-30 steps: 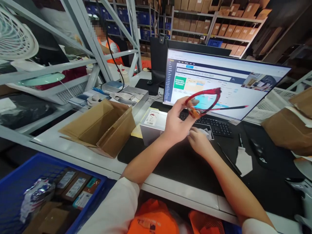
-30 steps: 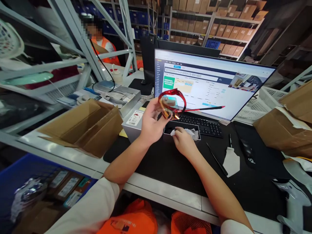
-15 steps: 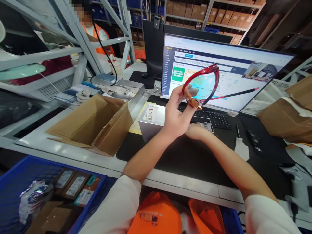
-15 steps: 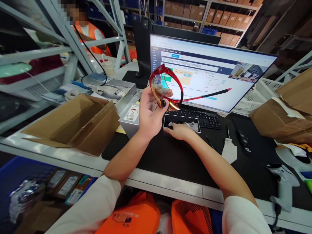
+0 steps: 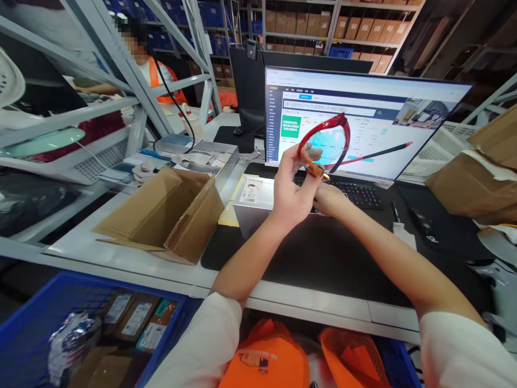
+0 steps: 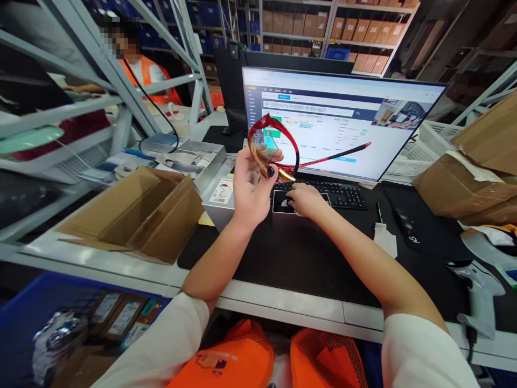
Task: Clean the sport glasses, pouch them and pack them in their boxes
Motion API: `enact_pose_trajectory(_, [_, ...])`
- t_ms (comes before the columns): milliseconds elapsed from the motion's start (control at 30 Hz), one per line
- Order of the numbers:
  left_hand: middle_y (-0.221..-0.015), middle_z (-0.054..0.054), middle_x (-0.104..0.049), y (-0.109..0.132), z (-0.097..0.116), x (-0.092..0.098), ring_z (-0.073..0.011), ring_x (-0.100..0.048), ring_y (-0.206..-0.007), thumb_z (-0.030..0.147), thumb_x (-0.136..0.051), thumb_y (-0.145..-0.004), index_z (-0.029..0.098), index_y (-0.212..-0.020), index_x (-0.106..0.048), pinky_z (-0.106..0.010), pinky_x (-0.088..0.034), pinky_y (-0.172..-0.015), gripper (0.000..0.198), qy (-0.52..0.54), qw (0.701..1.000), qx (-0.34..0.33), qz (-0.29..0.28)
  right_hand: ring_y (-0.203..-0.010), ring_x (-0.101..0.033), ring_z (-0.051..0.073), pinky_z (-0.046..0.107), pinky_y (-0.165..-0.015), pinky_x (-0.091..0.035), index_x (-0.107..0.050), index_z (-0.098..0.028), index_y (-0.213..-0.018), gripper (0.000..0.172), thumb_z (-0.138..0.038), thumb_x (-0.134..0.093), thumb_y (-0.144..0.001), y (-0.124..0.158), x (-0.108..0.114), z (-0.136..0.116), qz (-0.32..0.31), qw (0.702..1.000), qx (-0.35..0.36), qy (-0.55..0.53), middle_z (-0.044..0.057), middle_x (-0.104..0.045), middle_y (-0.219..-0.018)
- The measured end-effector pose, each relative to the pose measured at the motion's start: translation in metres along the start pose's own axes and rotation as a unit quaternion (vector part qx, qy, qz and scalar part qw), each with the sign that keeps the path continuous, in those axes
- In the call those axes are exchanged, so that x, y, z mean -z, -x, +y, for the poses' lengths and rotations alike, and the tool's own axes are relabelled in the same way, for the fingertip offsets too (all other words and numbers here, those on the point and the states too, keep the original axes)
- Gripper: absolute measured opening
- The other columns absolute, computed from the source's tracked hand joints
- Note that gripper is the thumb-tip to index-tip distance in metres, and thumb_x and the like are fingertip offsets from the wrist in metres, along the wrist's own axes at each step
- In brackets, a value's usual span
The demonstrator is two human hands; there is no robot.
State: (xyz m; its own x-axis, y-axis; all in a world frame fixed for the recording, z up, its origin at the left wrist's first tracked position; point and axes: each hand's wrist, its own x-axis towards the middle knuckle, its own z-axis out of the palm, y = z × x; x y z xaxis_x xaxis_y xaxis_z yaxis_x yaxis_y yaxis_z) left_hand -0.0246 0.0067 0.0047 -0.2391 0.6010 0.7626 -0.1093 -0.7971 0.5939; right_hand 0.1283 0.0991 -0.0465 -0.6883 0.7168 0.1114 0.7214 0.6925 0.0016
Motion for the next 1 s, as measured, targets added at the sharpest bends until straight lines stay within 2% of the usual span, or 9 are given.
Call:
enact_pose_trajectory(133, [-0.122,-0.006,-0.067,0.001,0.001,0.0,-0.0276,-0.064,-0.126,0.05,-0.067,-0.093,0.03,-0.129,-0.054,-0.044,-0.051,-0.108,0.043,0.003,1.0,0.003,0.004,-0.09,-0.066,0.025,0.035,-0.082,-0.04,-0.077,-0.015,-0.083,0.023,-0.021,-0.057,-0.092,-0.002,-0.007,-0.001,-0.001,0.999,0.025,-0.022,0.015,-0.075,-0.093])
enact_pose_trajectory(333, [-0.123,-0.006,-0.068,0.001,0.012,0.0,-0.0253,-0.066,-0.121,0.049,-0.068,-0.092,0.028,-0.126,-0.055,-0.039,-0.055,-0.102,0.042,0.002,1.0,0.023,0.005,-0.077,-0.066,0.02,0.03,-0.074,-0.043,-0.076,-0.019,-0.084,0.026,-0.034,-0.058,-0.094,0.014,0.009,0.008,0.011,0.995,0.003,-0.101,0.007,-0.076,-0.085])
enact_pose_trajectory(500, [-0.12,-0.006,-0.069,0.0,0.014,0.001,-0.0242,-0.066,-0.121,0.048,-0.069,-0.091,0.027,-0.124,-0.055,-0.038,-0.052,-0.105,0.041,-0.003,1.0,0.015,0.012,-0.085,-0.068,0.022,0.033,-0.078,-0.049,-0.071,-0.021,-0.083,0.022,-0.037,-0.059,-0.093,0.096,0.045,0.008,0.027,0.978,-0.035,-0.204,0.006,-0.074,-0.089])
enact_pose_trajectory(533, [-0.12,-0.006,-0.069,-0.001,0.013,0.002,-0.0241,-0.066,-0.121,0.047,-0.069,-0.092,0.027,-0.124,-0.055,-0.038,-0.052,-0.106,0.041,0.0,1.0,0.013,0.012,-0.082,-0.067,0.022,0.033,-0.076,-0.05,-0.071,-0.022,-0.082,0.023,-0.039,-0.06,-0.093,0.122,0.053,0.001,-0.015,0.966,-0.026,-0.258,0.006,-0.073,-0.087])
enact_pose_trajectory(633, [-0.118,-0.005,-0.07,-0.001,0.012,0.001,-0.0226,-0.068,-0.118,0.044,-0.069,-0.093,0.028,-0.124,-0.056,-0.039,-0.052,-0.106,0.038,0.012,1.0,0.002,0.007,-0.075,-0.067,0.019,0.031,-0.072,-0.052,-0.071,-0.023,-0.079,0.035,-0.04,-0.05,-0.102,0.194,0.075,-0.029,-0.253,0.903,0.028,-0.346,0.006,-0.072,-0.084])
enact_pose_trajectory(700, [-0.116,-0.004,-0.071,0.0,0.014,0.0,-0.0215,-0.069,-0.115,0.042,-0.07,-0.093,0.027,-0.122,-0.057,-0.039,-0.052,-0.106,0.036,0.02,1.0,0.0,-0.004,-0.082,-0.069,0.02,0.031,-0.076,-0.054,-0.074,-0.023,-0.091,0.032,-0.036,-0.047,-0.103,0.226,0.083,-0.047,-0.299,0.894,0.011,-0.334,0.006,-0.073,-0.092])
enact_pose_trajectory(800, [-0.116,-0.004,-0.072,0.002,0.015,-0.004,-0.0218,-0.07,-0.114,0.043,-0.073,-0.09,0.026,-0.119,-0.059,-0.038,-0.053,-0.105,0.036,0.045,0.998,0.025,-0.031,-0.103,-0.069,0.022,0.034,-0.09,-0.055,-0.069,-0.027,-0.122,0.028,-0.028,-0.053,-0.099,0.242,0.09,-0.058,-0.17,0.94,-0.036,-0.295,0.007,-0.073,-0.116])
enact_pose_trajectory(867, [-0.114,-0.005,-0.073,0.004,0.014,-0.009,-0.0223,-0.072,-0.111,0.046,-0.074,-0.088,0.025,-0.117,-0.06,-0.038,-0.055,-0.102,0.038,0.072,0.993,0.07,-0.058,-0.102,-0.07,0.021,0.031,-0.089,-0.055,-0.069,-0.028,-0.119,0.025,-0.025,-0.057,-0.097,0.235,0.096,-0.056,-0.039,0.952,-0.007,-0.302,0.004,-0.073,-0.113])
enact_pose_trajectory(1000, [-0.108,-0.007,-0.076,0.01,0.005,-0.019,-0.0217,-0.075,-0.099,0.05,-0.08,-0.082,0.021,-0.111,-0.063,-0.036,-0.058,-0.094,0.044,0.105,0.973,0.177,-0.106,-0.092,-0.069,0.021,0.032,-0.082,-0.054,-0.071,-0.027,-0.102,0.011,-0.025,-0.061,-0.096,0.19,0.104,-0.053,0.317,0.903,-0.006,-0.29,0.004,-0.074,-0.099])
